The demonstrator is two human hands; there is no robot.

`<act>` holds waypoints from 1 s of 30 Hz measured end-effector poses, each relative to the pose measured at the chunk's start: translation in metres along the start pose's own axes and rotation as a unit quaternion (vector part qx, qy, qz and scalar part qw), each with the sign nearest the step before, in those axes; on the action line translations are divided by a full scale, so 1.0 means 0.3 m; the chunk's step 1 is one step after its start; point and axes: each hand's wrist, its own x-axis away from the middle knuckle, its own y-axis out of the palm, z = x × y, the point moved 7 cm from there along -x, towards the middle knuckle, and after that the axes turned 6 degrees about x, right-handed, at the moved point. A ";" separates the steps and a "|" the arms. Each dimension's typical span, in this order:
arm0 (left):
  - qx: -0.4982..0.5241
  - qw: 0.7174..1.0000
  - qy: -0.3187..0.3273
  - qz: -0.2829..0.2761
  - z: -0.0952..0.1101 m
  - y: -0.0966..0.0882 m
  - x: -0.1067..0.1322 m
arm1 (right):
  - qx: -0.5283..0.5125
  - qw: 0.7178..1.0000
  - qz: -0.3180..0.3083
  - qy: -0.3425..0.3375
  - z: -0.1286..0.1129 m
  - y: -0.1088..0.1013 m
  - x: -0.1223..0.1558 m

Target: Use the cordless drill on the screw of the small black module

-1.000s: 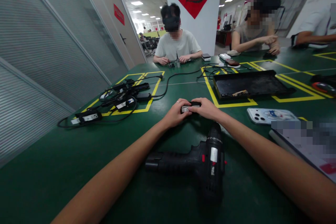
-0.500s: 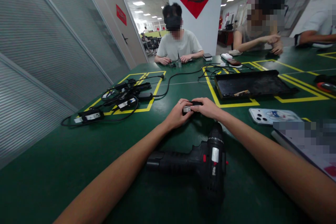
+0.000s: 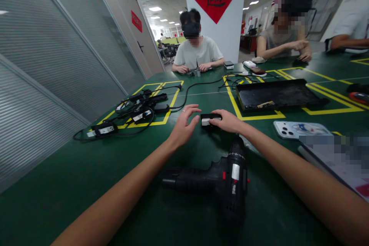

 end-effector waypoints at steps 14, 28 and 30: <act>-0.179 0.918 -0.110 -0.335 0.283 0.198 0.354 | 0.046 0.998 -0.029 -0.022 0.005 -0.002 0.021; -0.056 0.967 -0.161 -0.188 0.267 0.100 0.310 | -0.167 0.892 0.410 0.089 0.124 -0.353 0.049; 0.108 0.969 -0.206 -0.088 0.268 0.018 0.282 | -0.184 0.872 0.440 0.109 0.137 -0.339 0.070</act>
